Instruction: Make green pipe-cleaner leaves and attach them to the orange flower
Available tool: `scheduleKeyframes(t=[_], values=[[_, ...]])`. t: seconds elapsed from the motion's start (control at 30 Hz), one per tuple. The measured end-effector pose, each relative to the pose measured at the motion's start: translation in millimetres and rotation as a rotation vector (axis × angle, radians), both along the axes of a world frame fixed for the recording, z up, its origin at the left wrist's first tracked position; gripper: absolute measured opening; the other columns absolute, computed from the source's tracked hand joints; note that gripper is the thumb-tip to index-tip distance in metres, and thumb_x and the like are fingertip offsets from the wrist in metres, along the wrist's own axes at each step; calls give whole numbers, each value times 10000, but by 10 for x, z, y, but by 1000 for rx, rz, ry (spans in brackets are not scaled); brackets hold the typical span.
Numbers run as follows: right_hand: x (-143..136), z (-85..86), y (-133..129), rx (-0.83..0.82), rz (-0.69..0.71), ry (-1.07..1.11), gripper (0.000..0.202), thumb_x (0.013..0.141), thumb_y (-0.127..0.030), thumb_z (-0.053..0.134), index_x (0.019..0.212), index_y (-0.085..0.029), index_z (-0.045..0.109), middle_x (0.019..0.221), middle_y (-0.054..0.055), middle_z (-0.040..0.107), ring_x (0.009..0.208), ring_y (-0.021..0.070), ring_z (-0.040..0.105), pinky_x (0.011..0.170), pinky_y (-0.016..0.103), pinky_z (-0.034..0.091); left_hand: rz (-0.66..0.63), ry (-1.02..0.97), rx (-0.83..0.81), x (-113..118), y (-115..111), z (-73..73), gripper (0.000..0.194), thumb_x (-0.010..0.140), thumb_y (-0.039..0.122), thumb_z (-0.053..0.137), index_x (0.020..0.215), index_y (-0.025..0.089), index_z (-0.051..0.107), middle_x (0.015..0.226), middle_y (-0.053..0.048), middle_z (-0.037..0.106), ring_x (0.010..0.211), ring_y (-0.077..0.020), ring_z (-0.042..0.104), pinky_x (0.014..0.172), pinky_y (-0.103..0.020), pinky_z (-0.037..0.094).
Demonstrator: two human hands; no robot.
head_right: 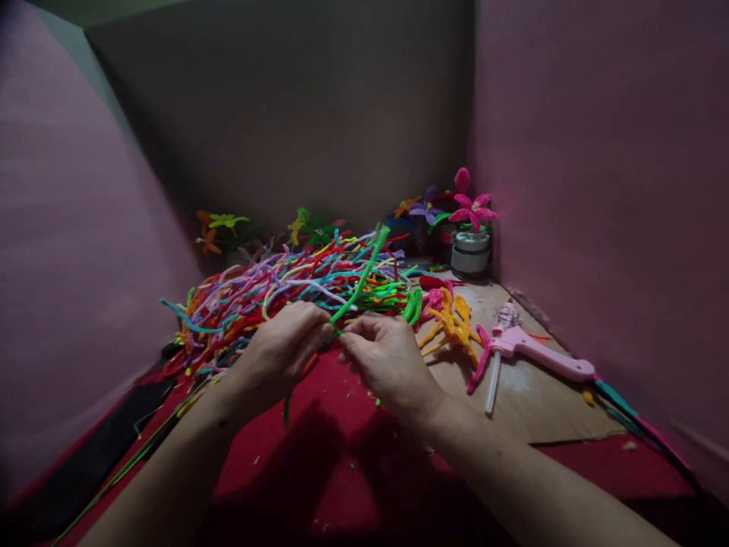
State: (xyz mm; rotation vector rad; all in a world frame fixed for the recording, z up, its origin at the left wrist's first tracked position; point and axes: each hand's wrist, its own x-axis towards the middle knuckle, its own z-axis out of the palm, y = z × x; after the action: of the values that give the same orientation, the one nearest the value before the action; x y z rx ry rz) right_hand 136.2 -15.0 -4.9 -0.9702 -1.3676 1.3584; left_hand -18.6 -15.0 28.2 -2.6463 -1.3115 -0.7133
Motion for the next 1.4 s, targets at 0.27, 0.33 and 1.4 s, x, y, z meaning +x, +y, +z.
scheduleKeyframes(t=[0.27,0.33,1.4], values=[[12,4,9,-6,114,-75,168,725,-244,554,611,-127,591,500,-20,513,409,54,421,388,176,316,31,-241,-330,-58,-34,87,225,830,243,401,628,160,456,604,26,409,580,-98,377,546,-223,313],[25,-12,19,-39,159,-116,176,721,-245,561,605,-120,603,480,-22,506,394,49,401,384,180,302,48,-362,-462,-102,-20,101,224,820,279,413,641,157,472,596,38,388,552,-85,357,515,-208,302],[-2,-144,36,-158,222,105,124,680,-220,581,626,-113,614,559,24,599,463,79,492,460,205,355,-8,-548,-633,-222,105,-25,203,777,316,479,672,142,494,590,46,362,527,-63,292,453,-173,251]])
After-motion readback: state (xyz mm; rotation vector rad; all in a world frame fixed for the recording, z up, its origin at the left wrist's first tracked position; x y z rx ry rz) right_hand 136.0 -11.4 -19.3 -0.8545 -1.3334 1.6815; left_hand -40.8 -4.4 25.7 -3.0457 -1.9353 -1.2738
